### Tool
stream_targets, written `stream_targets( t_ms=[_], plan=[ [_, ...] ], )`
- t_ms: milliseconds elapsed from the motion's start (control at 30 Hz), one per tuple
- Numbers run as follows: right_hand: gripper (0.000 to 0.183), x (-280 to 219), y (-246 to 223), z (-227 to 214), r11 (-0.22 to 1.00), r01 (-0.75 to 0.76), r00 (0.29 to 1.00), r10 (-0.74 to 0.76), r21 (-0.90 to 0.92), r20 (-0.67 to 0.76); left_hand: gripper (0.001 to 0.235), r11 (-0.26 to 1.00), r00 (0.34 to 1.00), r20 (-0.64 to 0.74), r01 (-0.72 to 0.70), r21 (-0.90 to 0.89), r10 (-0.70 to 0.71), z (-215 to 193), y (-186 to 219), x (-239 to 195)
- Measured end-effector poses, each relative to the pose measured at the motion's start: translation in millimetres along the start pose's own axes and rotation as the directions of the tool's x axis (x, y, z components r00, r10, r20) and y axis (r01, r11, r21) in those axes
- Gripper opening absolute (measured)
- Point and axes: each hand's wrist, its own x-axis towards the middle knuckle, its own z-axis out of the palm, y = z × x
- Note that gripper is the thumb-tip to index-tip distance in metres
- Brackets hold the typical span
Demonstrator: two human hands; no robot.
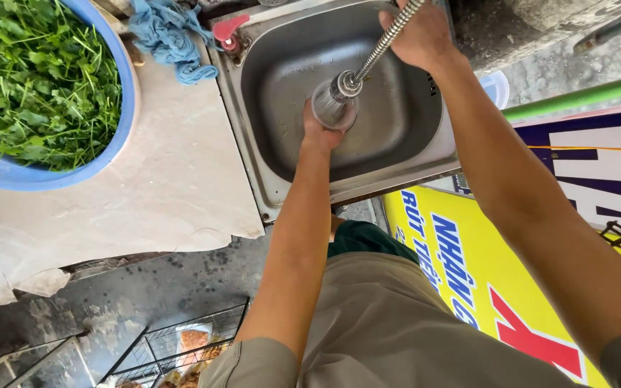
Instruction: Washing herbs and equipment in a sink, then sharpening a knife on a whetstone.
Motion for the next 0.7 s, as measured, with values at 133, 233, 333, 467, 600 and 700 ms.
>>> stream_targets(
  t_ms=[133,233,333,467,600,700],
  plan=[
    [0.060,-53,-39,-29,0.828,0.089,0.974,-0.189,0.554,0.126,0.053,0.998,0.999,-0.041,0.005,0.068,-0.002,8,7,-8],
    [0.058,-81,-77,-33,0.710,0.019,0.956,-0.219,0.704,0.195,0.052,0.989,0.997,-0.061,-0.035,0.141,0.044,9,14,-4],
    [0.034,-74,-90,-18,0.597,-0.031,0.979,-0.143,0.801,0.145,0.050,0.968,0.994,-0.026,-0.096,0.234,0.105,4,12,0],
    [0.019,-66,-96,-15,0.623,-0.031,0.993,-0.073,0.782,0.098,0.047,0.970,0.993,-0.089,-0.051,0.239,0.074,16,17,-15],
    [0.016,-61,-102,-14,0.687,-0.031,0.991,-0.075,0.726,0.113,0.049,0.980,0.992,-0.052,-0.103,0.171,0.113,21,29,-22],
    [0.015,-57,-96,-10,0.643,0.022,0.989,-0.128,0.766,0.080,0.052,0.973,0.986,-0.031,-0.153,0.173,0.161,14,26,-19]
  ],
)
